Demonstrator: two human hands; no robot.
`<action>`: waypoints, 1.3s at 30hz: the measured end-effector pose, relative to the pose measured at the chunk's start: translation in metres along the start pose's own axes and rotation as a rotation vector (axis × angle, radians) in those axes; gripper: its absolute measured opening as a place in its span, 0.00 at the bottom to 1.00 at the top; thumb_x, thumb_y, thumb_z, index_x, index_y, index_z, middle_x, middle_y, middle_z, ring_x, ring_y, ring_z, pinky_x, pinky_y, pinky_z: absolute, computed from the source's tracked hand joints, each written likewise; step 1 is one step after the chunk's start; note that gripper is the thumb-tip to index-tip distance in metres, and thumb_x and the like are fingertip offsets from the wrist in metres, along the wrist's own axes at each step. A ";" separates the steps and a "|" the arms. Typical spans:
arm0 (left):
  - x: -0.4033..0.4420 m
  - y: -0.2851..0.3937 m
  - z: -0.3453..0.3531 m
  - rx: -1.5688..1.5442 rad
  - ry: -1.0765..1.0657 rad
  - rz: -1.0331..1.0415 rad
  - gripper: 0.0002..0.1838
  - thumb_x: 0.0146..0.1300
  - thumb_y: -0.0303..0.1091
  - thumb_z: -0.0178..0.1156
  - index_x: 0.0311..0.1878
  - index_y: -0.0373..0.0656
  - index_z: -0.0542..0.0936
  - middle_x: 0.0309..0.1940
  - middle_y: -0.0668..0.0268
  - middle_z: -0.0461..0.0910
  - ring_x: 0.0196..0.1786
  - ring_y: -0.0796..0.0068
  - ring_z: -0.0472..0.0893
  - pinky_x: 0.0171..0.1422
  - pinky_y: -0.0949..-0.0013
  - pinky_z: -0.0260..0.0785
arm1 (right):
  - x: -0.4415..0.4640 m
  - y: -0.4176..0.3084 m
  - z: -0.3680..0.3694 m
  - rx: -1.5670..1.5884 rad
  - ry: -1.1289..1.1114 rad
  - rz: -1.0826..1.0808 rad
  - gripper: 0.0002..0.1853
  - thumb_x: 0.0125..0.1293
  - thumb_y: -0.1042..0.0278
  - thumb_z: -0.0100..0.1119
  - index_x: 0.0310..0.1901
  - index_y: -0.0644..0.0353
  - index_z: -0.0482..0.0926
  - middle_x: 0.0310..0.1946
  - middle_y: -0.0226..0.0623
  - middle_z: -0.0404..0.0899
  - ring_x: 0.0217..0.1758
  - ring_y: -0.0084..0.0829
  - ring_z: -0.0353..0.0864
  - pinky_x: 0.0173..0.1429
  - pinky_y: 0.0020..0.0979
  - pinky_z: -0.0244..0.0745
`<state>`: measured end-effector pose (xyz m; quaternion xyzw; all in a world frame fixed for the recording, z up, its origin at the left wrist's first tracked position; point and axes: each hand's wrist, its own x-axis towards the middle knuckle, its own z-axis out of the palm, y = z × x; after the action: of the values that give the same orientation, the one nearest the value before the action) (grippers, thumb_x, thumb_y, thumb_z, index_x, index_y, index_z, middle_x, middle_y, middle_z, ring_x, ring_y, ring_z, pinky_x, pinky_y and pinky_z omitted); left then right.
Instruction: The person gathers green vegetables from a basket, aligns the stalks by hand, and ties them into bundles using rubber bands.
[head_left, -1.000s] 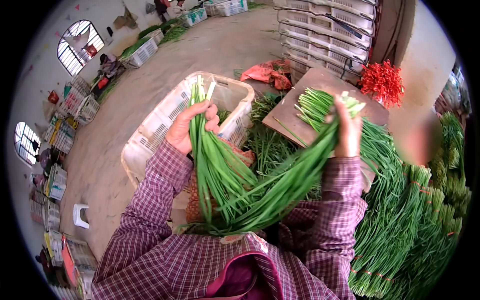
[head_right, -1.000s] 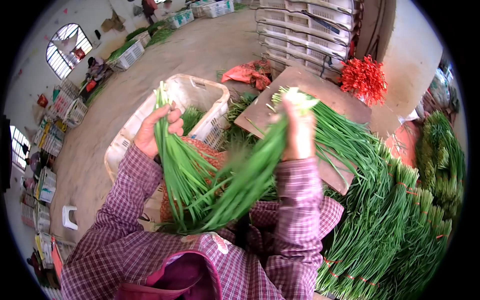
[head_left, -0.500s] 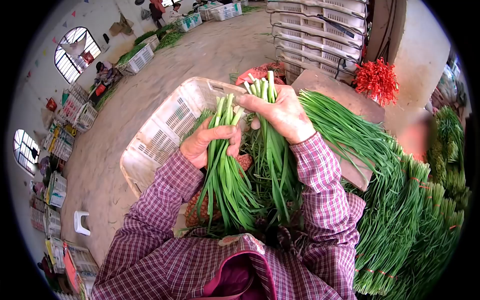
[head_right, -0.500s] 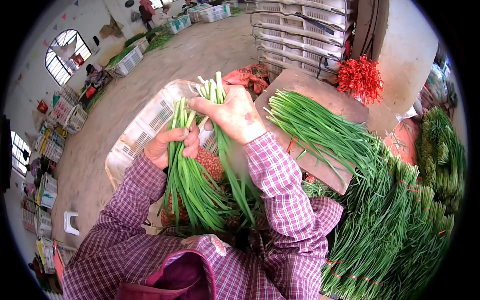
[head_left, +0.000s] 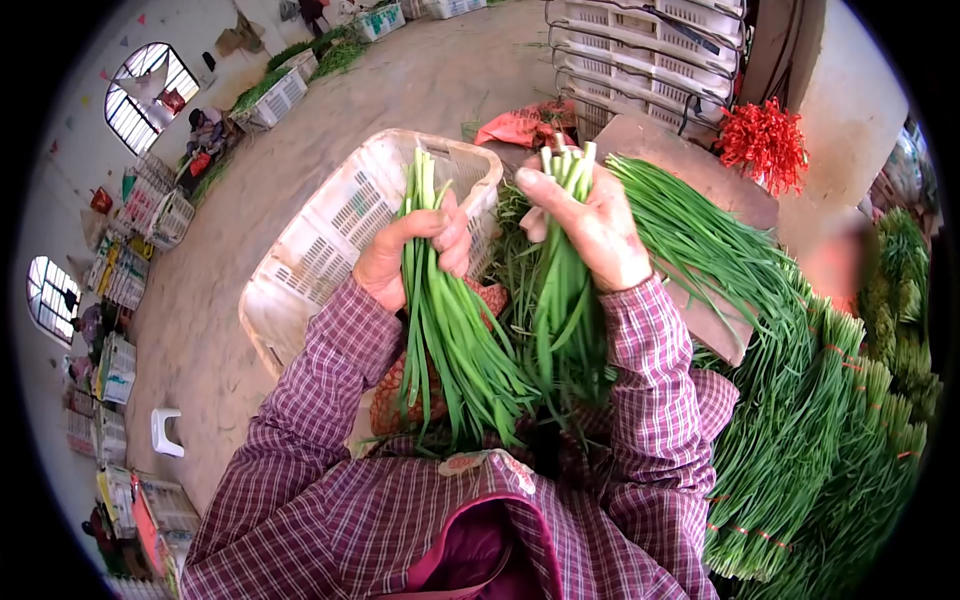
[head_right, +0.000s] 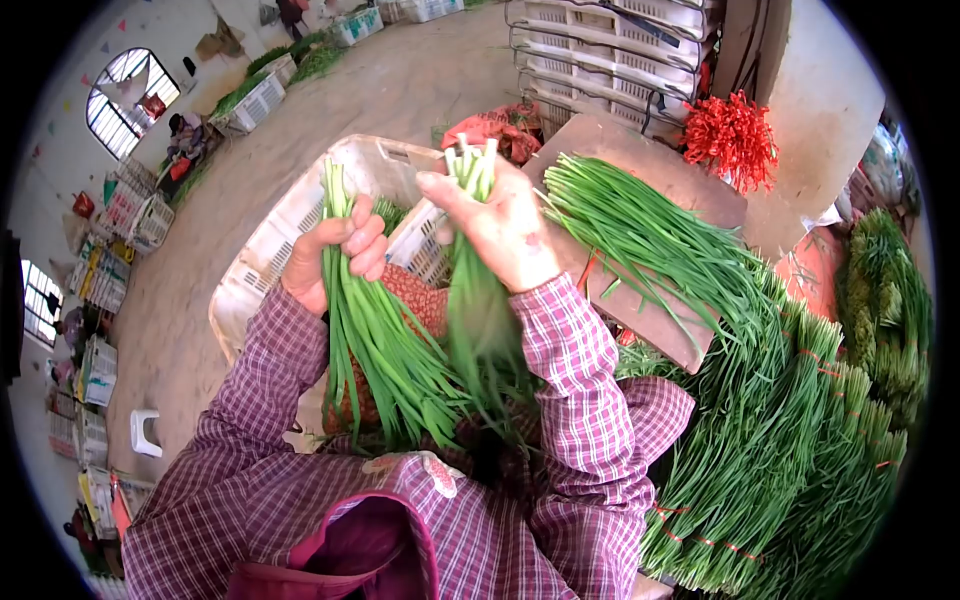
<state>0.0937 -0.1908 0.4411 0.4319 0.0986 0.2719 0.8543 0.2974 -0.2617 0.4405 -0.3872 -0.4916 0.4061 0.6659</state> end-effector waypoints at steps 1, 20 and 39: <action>0.002 0.002 -0.001 -0.026 -0.068 -0.030 0.10 0.57 0.31 0.60 0.39 0.44 0.68 0.28 0.69 0.71 0.33 0.73 0.74 0.40 0.68 0.73 | 0.000 0.001 0.005 0.033 -0.046 0.042 0.12 0.62 0.66 0.65 0.40 0.63 0.75 0.28 0.29 0.78 0.25 0.18 0.76 0.26 0.20 0.72; 0.004 -0.027 -0.006 -0.148 0.150 -0.177 0.22 0.55 0.28 0.62 0.54 0.33 0.72 0.45 0.54 0.80 0.45 0.62 0.82 0.52 0.59 0.78 | 0.011 0.025 0.031 -0.678 0.199 -0.712 0.35 0.61 0.53 0.62 0.64 0.64 0.63 0.50 0.47 0.74 0.53 0.43 0.75 0.61 0.36 0.69; 0.071 0.095 -0.005 0.153 0.076 0.120 0.09 0.59 0.27 0.61 0.42 0.40 0.76 0.35 0.62 0.80 0.45 0.64 0.80 0.61 0.55 0.73 | 0.008 0.052 0.013 -0.397 -0.240 -0.212 0.52 0.53 0.43 0.64 0.71 0.61 0.47 0.65 0.55 0.64 0.68 0.50 0.63 0.72 0.42 0.58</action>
<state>0.1147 -0.1028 0.5185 0.4905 0.1255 0.3306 0.7965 0.2785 -0.2338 0.3987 -0.4057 -0.6750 0.2728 0.5526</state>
